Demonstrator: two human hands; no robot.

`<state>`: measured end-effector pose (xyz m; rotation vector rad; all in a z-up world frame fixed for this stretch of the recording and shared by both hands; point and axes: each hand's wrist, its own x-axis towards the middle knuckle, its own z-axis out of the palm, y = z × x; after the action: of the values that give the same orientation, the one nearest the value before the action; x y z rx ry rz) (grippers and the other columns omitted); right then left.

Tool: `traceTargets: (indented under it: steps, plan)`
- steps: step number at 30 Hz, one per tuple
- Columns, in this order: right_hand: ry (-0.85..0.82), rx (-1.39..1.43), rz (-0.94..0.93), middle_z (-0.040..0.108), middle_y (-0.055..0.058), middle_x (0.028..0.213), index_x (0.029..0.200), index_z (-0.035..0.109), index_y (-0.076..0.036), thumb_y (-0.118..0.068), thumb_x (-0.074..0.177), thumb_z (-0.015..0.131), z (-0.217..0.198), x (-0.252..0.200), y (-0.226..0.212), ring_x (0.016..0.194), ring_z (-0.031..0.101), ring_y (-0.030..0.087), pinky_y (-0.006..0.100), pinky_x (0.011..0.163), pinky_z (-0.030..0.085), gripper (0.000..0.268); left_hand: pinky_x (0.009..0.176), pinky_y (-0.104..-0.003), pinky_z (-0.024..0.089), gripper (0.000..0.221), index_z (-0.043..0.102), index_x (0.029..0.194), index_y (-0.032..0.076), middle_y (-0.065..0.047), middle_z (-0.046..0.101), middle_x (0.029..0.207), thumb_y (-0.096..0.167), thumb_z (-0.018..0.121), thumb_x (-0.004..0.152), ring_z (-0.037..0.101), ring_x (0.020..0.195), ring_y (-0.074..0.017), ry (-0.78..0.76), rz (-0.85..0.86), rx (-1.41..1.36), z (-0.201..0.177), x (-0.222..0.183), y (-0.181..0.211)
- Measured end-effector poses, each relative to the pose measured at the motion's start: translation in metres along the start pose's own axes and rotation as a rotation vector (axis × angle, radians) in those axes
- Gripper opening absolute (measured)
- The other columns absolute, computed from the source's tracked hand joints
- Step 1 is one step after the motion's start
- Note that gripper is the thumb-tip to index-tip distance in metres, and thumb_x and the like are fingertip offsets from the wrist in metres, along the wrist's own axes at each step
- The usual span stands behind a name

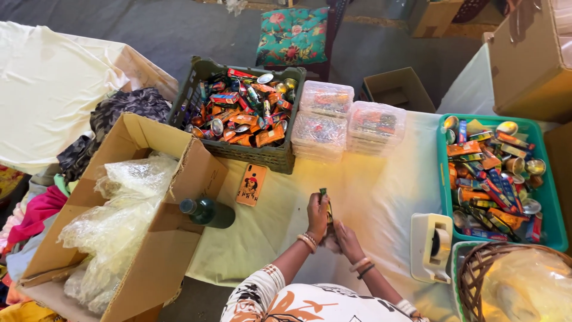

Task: The person arranges small packaged items on a table, places them into a clear plastic container, and then wraps the container in bubble wrap. They secure the bubble wrap using a tape dispenser and place the wrapped package into a cardboard box.

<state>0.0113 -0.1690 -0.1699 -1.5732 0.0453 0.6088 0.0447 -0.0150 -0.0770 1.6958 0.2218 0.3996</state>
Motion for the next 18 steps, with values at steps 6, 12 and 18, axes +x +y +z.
traceTargets:
  steps: [6,12,18]
  plan:
    - [0.19,-0.165,0.031,0.071,0.006,0.075,0.1,0.075,-0.003,-0.054,0.106,0.042,-0.04,-0.032,-0.007,0.059,0.06,0.012,0.029,0.051,0.047,0.06,0.076,-0.043,0.048,0.03,0.058,0.099,0.0,-0.016,0.058,0.093,0.03,0.061,0.102,0.06,0.084,-0.0329,-0.159,-0.102,0.224,0.0,0.023,-0.072]
    - [0.319,0.237,-0.173,0.071,0.008,0.107,0.111,0.068,-0.002,-0.04,0.108,0.046,-0.098,-0.03,0.028,0.101,0.066,0.015,0.026,0.093,0.049,0.044,0.08,-0.048,0.052,0.031,0.059,0.113,0.001,-0.019,0.061,0.105,0.022,0.067,0.092,0.057,0.1,-0.0401,-0.305,0.083,0.619,-0.011,0.021,-0.076]
    - [0.415,0.457,-0.024,0.068,0.007,0.117,0.123,0.064,-0.003,-0.031,0.107,0.048,-0.112,-0.023,0.063,0.11,0.062,0.017,0.031,0.099,0.045,0.036,0.094,-0.048,0.046,0.022,0.064,0.114,0.005,-0.014,0.063,0.105,0.016,0.064,0.094,0.057,0.105,-0.0341,-0.092,0.457,0.746,-0.055,0.061,0.015]
